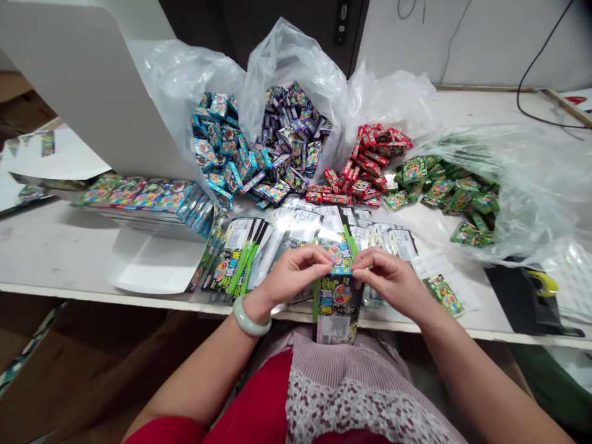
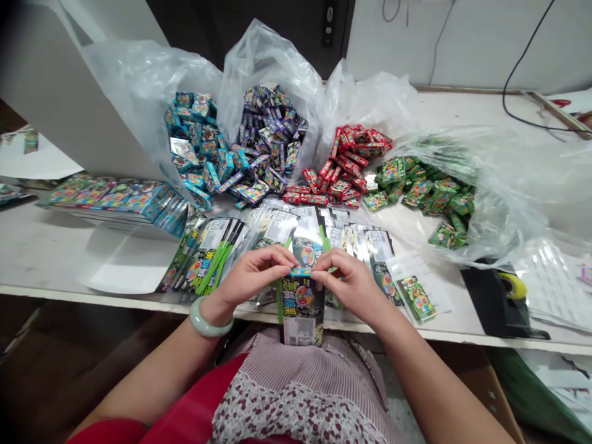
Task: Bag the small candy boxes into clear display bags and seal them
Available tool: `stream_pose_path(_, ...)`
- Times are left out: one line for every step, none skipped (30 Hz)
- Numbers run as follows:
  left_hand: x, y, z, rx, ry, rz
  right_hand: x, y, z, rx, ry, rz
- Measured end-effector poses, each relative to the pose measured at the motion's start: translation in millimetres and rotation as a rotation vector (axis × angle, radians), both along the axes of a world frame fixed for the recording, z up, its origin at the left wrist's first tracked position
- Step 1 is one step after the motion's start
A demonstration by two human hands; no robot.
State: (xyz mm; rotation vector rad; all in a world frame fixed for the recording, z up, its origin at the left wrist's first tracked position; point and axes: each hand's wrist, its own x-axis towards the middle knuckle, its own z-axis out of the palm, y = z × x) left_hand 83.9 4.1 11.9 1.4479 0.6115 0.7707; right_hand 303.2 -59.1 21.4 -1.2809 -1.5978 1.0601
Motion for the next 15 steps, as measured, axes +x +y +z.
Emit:
stream_pose_path(-1.2,-0.3,0.0,0.019,0.012,-0.003,0.0,-1.3,-1.1,0.030,-0.014,0.002)
stream_pose_path(-2.3,-0.7,0.1,0.044,0.025,0.000,0.0,-2.7,-2.6,0.053,-0.029,0.003)
stream_pose_path(-3.3,-1.2,0.1,0.075,0.038,0.002,0.1,-4.1,-4.5,0.070,-0.041,0.000)
stream_pose_path(-4.1,-1.8,0.0,0.111,0.050,0.004,0.3,-5.5,-6.8,0.084,-0.051,-0.007)
stream_pose_path(-4.8,-2.6,-0.4,0.149,0.060,0.008,0.3,-6.7,-9.3,0.098,-0.059,-0.018)
stream_pose_path(-5.3,-3.6,-1.3,0.183,0.070,0.012,0.2,-7.8,-12.0,0.114,-0.064,-0.029)
stream_pose_path(-5.4,-4.9,-2.7,0.211,0.083,0.014,-0.2,-8.8,-14.6,0.133,-0.068,-0.041)
stream_pose_path(-5.1,-6.5,-4.7,0.232,0.092,0.017,-1.0,-9.5,-17.1,0.153,-0.070,-0.052)
stream_pose_path(-4.4,-8.3,-7.4,0.246,0.097,0.028,-2.1,-10.2,-19.2,0.173,-0.071,-0.067)
stream_pose_path(-3.4,-10.4,-10.5,0.252,0.098,0.045,-3.5,-10.8,-21.0,0.188,-0.071,-0.082)
stream_pose_path(-2.1,-12.6,-14.0,0.253,0.100,0.064,-5.1,-11.3,-22.4,0.195,-0.068,-0.099)
stream_pose_path(-0.6,-14.8,-17.4,0.246,0.102,0.091,-6.7,-11.9,-23.6,0.195,-0.062,-0.119)
stream_pose_path(0.8,-16.8,-20.4,0.228,0.103,0.124,-8.3,-12.4,-24.5,0.190,-0.055,-0.139)
stream_pose_path(2.0,-18.6,-22.9,0.197,0.102,0.153,-9.7,-12.9,-25.5,0.183,-0.047,-0.156)
stream_pose_path(2.9,-20.0,-24.6,0.162,0.095,0.175,-10.9,-13.4,-26.4,0.175,-0.039,-0.170)
